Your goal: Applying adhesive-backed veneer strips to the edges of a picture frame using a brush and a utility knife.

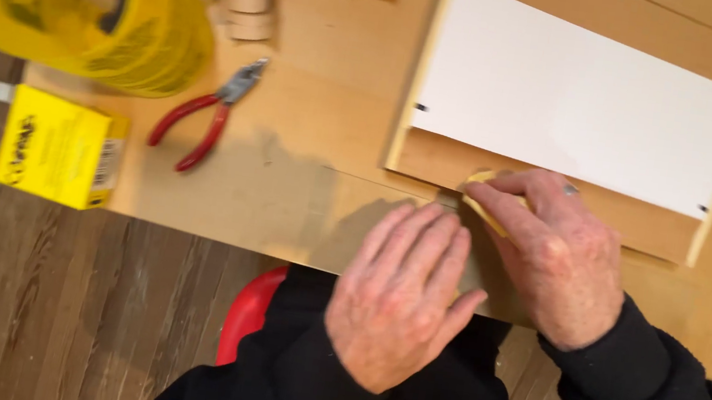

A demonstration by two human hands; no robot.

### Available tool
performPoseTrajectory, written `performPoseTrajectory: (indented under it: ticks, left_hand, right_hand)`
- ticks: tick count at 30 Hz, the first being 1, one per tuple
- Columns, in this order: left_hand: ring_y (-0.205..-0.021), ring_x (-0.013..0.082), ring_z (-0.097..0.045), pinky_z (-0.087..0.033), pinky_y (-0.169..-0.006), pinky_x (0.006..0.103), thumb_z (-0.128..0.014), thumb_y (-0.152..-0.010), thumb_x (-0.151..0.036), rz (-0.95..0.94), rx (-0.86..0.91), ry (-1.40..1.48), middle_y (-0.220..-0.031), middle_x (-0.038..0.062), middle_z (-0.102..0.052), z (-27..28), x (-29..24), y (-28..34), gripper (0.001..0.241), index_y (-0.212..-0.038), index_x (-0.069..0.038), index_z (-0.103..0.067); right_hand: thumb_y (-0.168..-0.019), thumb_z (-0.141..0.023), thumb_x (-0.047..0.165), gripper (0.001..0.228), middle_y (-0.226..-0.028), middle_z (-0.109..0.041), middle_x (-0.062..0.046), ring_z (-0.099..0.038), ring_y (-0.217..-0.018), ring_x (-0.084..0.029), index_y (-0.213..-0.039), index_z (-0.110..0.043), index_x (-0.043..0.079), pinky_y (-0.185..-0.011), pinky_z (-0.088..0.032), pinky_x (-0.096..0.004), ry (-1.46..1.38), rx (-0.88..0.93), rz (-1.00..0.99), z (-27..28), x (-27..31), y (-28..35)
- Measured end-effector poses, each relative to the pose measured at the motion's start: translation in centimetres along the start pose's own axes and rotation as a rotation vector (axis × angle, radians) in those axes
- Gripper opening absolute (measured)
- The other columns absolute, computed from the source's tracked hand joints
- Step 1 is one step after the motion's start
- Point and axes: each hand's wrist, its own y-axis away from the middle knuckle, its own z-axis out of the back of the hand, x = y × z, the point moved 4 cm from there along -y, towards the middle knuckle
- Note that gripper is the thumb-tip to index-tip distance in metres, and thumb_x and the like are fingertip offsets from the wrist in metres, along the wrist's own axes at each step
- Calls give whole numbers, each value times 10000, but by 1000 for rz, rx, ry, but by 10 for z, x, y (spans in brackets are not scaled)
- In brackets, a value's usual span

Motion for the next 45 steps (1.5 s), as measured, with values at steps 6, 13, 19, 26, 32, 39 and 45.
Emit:
performPoseTrajectory:
  ticks: [6,13,19,26,32,39,45]
  left_hand:
    - [-1319,327,-558,-380,-1208,485,-745,-953,-298,125,-114,-13,-1318,187,-598,26,35,5,501,-1280,66,-635]
    - [-1328,328,-547,-360,-1192,553,-742,-928,-321,104,-106,-59,-1332,186,-604,11,37,1,543,-1303,55,-630]
    - [-1284,328,-543,-353,-1163,613,-700,-961,-455,62,-99,-211,-1276,190,-616,-6,42,2,606,-1330,21,-636]
    - [-1181,262,-572,-352,-1064,561,-682,-979,-505,101,-98,-331,-1199,118,-632,-10,38,7,614,-1369,-33,-649]
    - [-1163,255,-568,-355,-994,520,-705,-940,-492,152,-70,-299,-1185,108,-627,-6,37,10,646,-1376,-21,-633]
    - [-1210,251,-528,-365,-1023,528,-711,-924,-434,203,-65,-217,-1197,105,-590,4,38,8,643,-1394,-8,-603]
    - [-1199,242,-523,-386,-1030,509,-698,-956,-401,198,-79,-181,-1195,95,-580,6,40,4,601,-1369,27,-614]
  right_hand:
    - [-819,-757,45,348,-1057,-698,-46,-696,-900,-251,-1160,-757,112,-696,-571,-372,-32,43,109,-13,42,-39]
    - [-836,-783,47,340,-1087,-714,-71,-704,-889,-237,-1171,-768,101,-728,-585,-351,-8,23,15,4,-5,6]
    - [-943,-784,83,251,-1134,-723,-104,-713,-968,-220,-1195,-775,90,-827,-607,-333,125,-11,-214,30,-104,100]
    - [-915,-790,62,239,-1094,-738,-107,-701,-951,-240,-1154,-793,71,-807,-596,-350,319,-79,-271,47,-89,102]
    - [-936,-798,88,251,-1117,-724,-104,-686,-932,-228,-1187,-786,89,-769,-587,-347,167,-76,-117,1,-43,49]
    - [-825,-761,17,372,-1138,-704,-72,-682,-1010,-259,-1191,-748,82,-745,-591,-359,53,-21,182,-15,37,-38]
    - [-839,-744,35,363,-1179,-714,-76,-679,-993,-226,-1200,-747,71,-720,-591,-327,80,84,382,-24,14,-50]
